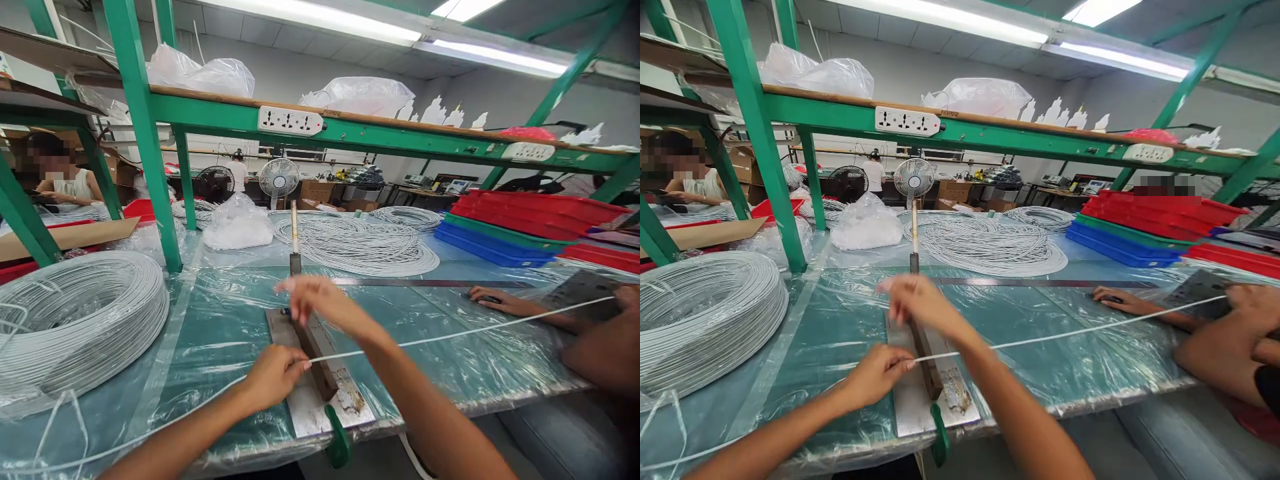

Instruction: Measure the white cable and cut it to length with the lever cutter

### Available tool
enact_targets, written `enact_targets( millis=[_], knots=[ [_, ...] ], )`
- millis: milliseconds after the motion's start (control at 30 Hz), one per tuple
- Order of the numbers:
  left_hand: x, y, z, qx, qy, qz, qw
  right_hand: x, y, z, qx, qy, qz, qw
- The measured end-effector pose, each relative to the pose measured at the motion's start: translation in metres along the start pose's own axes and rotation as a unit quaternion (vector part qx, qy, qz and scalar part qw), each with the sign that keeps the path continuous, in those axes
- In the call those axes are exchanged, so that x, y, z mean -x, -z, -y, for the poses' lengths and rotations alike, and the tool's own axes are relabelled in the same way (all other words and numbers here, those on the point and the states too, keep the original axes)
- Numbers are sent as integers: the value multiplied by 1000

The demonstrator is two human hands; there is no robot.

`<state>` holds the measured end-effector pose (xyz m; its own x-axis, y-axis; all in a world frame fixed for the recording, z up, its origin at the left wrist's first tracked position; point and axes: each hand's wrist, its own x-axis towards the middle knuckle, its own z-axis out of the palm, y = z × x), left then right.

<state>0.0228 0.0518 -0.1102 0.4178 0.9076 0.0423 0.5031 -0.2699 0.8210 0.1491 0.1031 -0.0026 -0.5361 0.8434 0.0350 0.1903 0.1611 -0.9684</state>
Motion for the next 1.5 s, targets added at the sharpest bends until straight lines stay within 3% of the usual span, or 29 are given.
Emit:
enact_targets(
  millis=[33, 133, 200, 300, 400, 533, 633, 767, 833, 1000, 1200, 1333, 1500],
  knots=[
    [2, -1, -1, -47, -5, -6, 999, -24, 20, 6, -8, -3, -126, 992],
    [5, -6, -2, -207, -7, 8, 978, -97, 66, 8, -22, -37, -237, 971],
    [3, -10, 0, -240, -7, 11, 971, -132, 83, 2, -37, -75, -247, 965],
    [-4, -14, 5, -133, -8, -21, 991, -162, 91, -6, -67, -122, -237, 961],
    [-13, -18, 11, 36, 31, -40, 998, -172, 91, -7, -98, -147, -222, 959],
    [-24, -22, 17, 113, 47, -33, 992, -170, 93, -2, -130, -158, -206, 957],
    [-27, -21, 17, 103, 48, -40, 993, -157, 98, 5, -151, -148, -192, 958],
    [-26, -15, 12, -39, 8, -48, 998, -123, 103, 16, -175, -122, -169, 962],
    [-26, -14, 10, -63, -2, -47, 997, -100, 104, 23, -184, -112, -160, 963],
    [-37, -20, 16, 31, 27, -32, 999, -31, 96, 31, -197, -118, -138, 963],
    [-53, -29, 27, 142, 72, -37, 987, 43, 81, 18, -208, -136, -74, 966],
    [-57, -36, 33, 154, 88, -69, 982, 76, 71, 8, -216, -140, -49, 965],
    [-60, -40, 37, 116, 105, -125, 980, 105, 58, -9, -216, -187, -88, 954]
  ],
)
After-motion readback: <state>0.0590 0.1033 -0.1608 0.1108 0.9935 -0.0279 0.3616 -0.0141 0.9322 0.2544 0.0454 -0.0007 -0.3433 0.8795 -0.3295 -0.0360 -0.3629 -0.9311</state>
